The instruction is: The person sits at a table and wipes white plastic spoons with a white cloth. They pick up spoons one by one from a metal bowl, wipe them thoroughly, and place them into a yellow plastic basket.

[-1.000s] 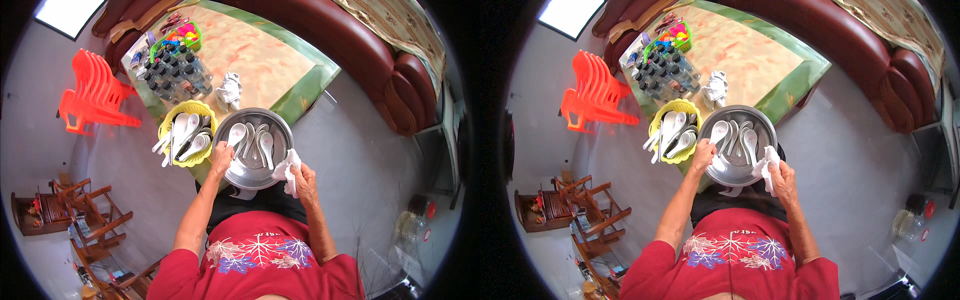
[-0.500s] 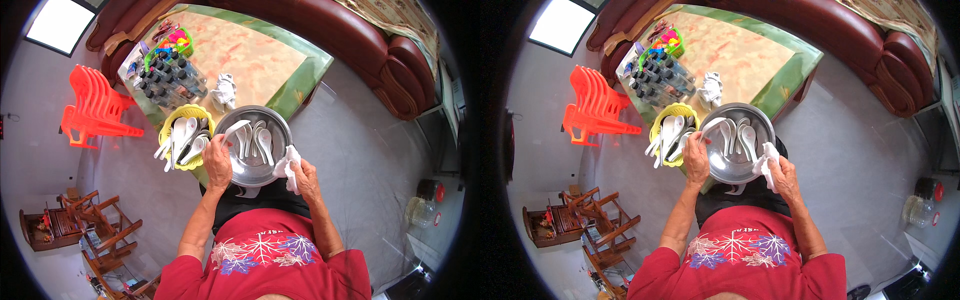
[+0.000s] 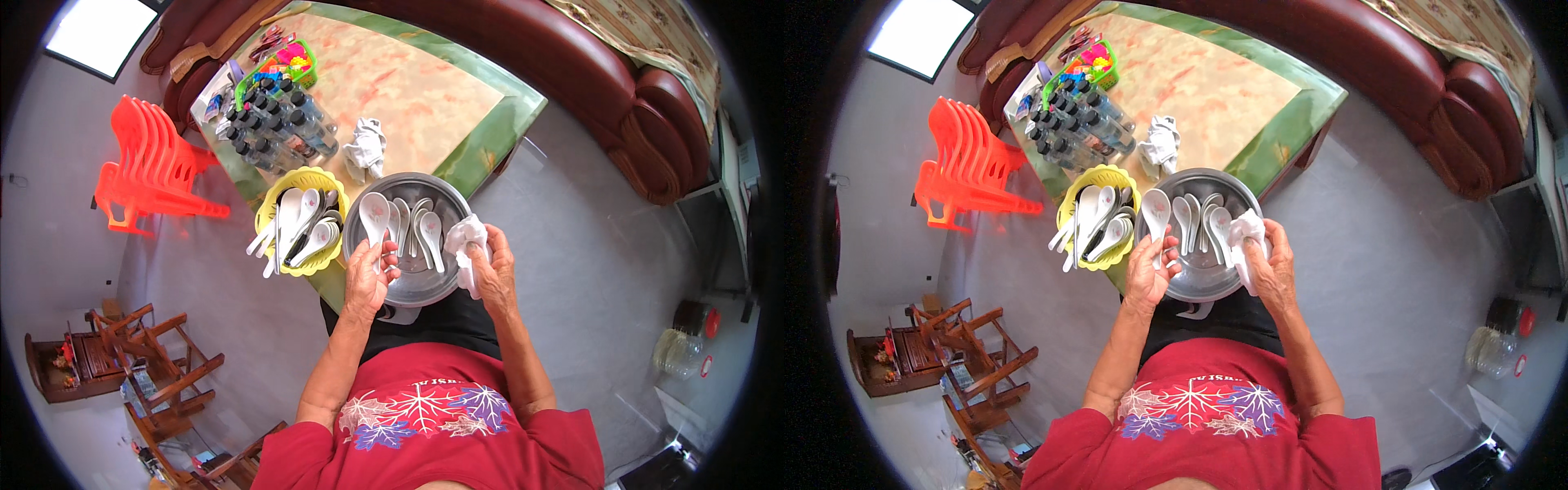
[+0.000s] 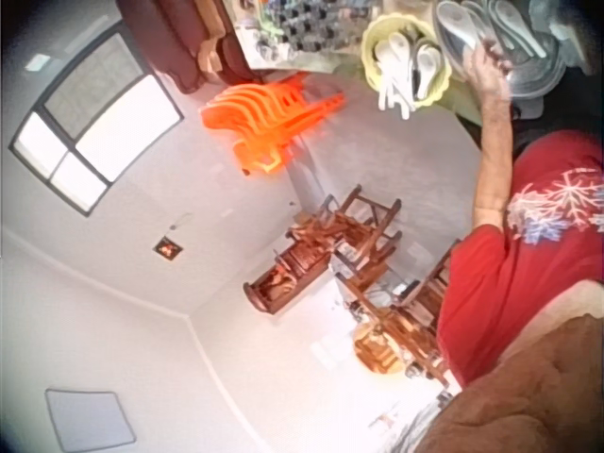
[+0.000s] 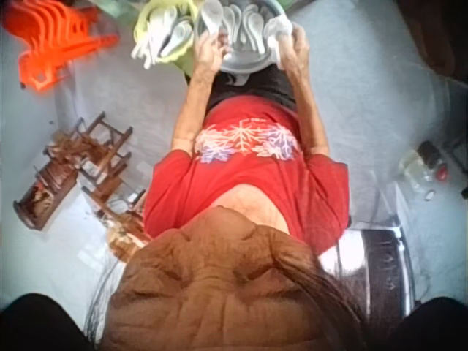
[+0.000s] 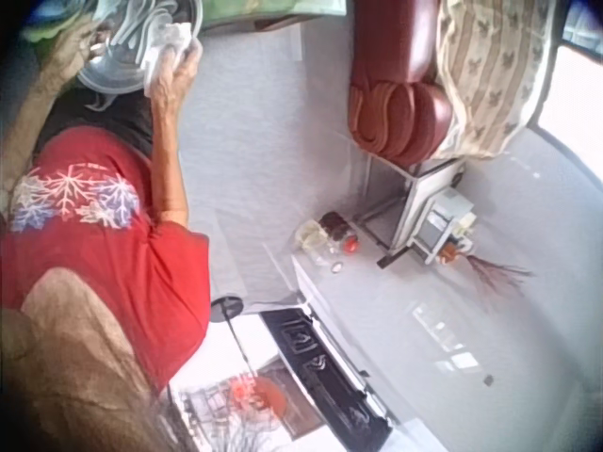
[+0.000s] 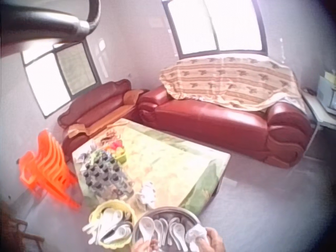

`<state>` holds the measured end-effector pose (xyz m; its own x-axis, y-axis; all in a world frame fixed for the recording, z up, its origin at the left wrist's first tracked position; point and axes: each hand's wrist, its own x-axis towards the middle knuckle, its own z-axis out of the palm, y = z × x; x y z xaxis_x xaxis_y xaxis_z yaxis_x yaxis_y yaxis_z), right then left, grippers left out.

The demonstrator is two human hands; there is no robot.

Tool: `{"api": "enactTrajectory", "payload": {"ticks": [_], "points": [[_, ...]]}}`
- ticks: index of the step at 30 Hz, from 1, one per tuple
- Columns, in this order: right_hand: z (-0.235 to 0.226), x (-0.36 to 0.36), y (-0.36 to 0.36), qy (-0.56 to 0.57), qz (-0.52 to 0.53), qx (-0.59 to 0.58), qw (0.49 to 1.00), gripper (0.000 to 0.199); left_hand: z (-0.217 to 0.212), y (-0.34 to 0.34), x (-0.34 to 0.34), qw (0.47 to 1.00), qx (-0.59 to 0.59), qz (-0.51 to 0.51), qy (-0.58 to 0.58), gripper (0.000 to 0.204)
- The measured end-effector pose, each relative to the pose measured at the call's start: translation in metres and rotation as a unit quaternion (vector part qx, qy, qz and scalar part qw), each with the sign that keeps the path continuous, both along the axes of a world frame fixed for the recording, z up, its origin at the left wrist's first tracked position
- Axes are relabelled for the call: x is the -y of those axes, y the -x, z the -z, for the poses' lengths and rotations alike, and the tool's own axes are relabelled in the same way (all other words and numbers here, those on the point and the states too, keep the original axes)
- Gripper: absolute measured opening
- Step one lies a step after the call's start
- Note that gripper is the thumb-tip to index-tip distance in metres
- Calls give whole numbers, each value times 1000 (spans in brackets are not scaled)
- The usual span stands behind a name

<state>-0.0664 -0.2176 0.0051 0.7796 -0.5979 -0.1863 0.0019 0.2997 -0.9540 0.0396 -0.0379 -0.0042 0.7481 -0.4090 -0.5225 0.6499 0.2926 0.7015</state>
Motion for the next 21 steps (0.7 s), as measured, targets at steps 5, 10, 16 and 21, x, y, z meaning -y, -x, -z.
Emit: {"api": "enactTrajectory", "payload": {"ticks": [5, 10, 16, 21], "points": [[-15, -4, -14, -50, -4, 57, 997, 32, -7, 7, 9, 975, 144, 1, -169, 25], [-12, -19, -47, 327, 11, 118, 938, 29, -19, 11, 15, 991, 68, 32, -110, 19], [-11, -39, -88, 601, 8, 116, 791, 23, -28, 25, 23, 991, 74, 37, -102, 10], [-3, -42, -74, 507, -134, 152, 838, 21, -11, 20, 8, 993, 62, 17, -98, 22]]}}
